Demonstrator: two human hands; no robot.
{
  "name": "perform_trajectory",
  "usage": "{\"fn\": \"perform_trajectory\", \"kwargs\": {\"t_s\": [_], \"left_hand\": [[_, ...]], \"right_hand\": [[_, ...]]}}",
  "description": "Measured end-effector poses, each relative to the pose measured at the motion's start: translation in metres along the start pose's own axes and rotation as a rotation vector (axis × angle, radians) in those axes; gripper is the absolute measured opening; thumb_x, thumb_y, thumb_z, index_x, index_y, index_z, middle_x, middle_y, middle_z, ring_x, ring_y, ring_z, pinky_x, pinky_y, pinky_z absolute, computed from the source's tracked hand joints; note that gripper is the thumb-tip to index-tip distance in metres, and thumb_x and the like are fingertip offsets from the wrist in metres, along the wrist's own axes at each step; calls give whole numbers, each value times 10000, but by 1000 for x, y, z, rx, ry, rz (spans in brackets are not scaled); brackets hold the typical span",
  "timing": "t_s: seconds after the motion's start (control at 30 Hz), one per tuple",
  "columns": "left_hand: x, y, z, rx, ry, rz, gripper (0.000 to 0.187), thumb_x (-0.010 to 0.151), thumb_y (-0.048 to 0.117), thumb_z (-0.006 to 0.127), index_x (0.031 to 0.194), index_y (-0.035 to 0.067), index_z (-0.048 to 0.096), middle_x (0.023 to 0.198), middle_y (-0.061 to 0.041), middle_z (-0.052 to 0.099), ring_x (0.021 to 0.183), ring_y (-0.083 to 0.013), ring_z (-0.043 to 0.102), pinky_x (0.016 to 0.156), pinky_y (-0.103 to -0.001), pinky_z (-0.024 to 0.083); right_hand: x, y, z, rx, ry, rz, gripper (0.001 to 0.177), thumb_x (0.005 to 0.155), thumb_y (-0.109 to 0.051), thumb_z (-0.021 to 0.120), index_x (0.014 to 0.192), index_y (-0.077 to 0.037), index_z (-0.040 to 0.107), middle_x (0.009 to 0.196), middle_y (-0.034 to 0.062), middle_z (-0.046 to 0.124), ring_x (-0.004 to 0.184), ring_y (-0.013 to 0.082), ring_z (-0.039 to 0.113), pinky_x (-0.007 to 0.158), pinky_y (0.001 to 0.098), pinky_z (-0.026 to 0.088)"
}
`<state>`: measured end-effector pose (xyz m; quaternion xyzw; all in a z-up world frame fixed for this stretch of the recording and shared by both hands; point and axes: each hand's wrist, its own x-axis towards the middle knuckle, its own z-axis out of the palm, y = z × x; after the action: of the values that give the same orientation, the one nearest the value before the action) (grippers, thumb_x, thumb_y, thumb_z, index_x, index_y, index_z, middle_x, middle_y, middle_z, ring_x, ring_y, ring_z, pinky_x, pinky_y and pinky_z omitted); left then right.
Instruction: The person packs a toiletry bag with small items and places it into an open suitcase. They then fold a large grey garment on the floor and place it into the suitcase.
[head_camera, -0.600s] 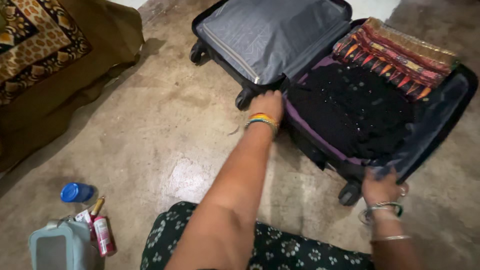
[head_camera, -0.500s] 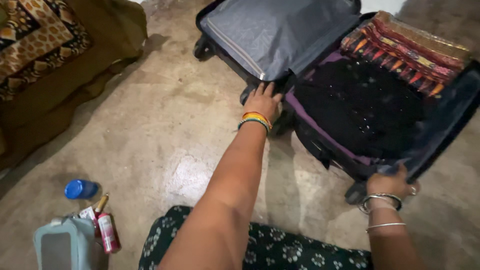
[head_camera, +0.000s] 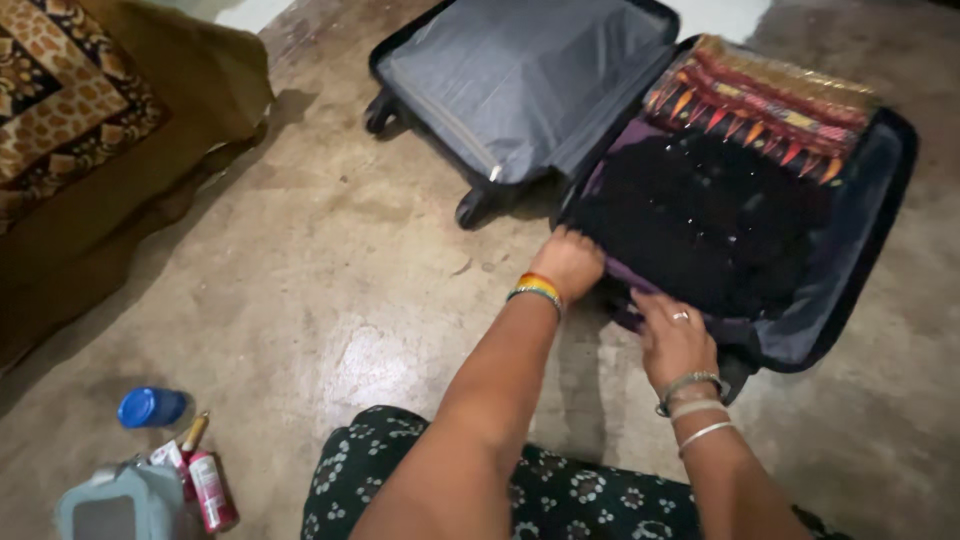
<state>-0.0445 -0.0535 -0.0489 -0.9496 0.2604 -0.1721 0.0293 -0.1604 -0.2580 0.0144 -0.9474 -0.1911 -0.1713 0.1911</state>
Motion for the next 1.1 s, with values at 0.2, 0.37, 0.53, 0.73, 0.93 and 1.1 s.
{"fn": "perform_trajectory", "kwargs": {"t_s": [0.2, 0.37, 0.53, 0.73, 0.93, 1.1], "left_hand": [[-16, 74, -14, -63, -64, -67, 204, 883, 183, 579, 890, 141, 778, 927, -64, 750, 922, -274, 710, 857, -518, 505], [-11, 133, -31, 46, -95, -301, 265, 908, 253, 573, 1003, 122, 783, 1037, -116, 750, 1028, -300, 704, 991, -516, 476], [-39, 104, -89, -351, 310, -574, 239, 887, 226, 549, 1026, 81, 680, 1116, -163, 719, 1129, -354, 700, 962, -504, 515], [-191, -83, -182, -423, 258, -874, 256, 965, 242, 576, 1099, 40, 657, 986, -222, 712, 919, -392, 713, 807, -490, 572], [-463, -132, -285, -235, 127, -1310, 489, 768, 315, 786, 1191, 93, 684, 1267, -177, 692, 1235, -374, 619, 1045, -471, 519], [-547, -95, -287, -271, -266, -1949, 1329, 645, 474, 962, 1630, 147, 132, 1651, -290, 158, 1430, -497, 230, 1025, -660, 376]], "right_hand": [[-41, 41, -27, -24, -15, 145, 334, 817, -4, 601, 1074, -161, 747, 1065, 90, 724, 1023, 350, 656, 914, 470, 547], [-49, 38, -23, -196, -98, 412, 165, 943, -139, 641, 1027, -180, 777, 1046, 133, 728, 1025, 356, 678, 911, 471, 552], [15, -23, 3, 86, 123, 161, 210, 981, -171, 659, 1165, -123, 751, 1131, 178, 733, 1043, 386, 683, 922, 487, 540], [87, -262, 38, 649, -245, -8, 359, 1004, -238, 615, 1330, -97, 664, 1191, 167, 734, 1052, 272, 725, 913, 381, 546], [-5, -487, 123, 1040, -667, -214, 564, 934, -255, 698, 1422, -50, 504, 1304, 181, 664, 1147, 273, 706, 933, 348, 581], [-54, -499, 158, 881, -1082, -60, 652, 933, -305, 673, 1509, -126, 425, 1375, 128, 631, 1137, 273, 682, 890, 382, 545]]}}
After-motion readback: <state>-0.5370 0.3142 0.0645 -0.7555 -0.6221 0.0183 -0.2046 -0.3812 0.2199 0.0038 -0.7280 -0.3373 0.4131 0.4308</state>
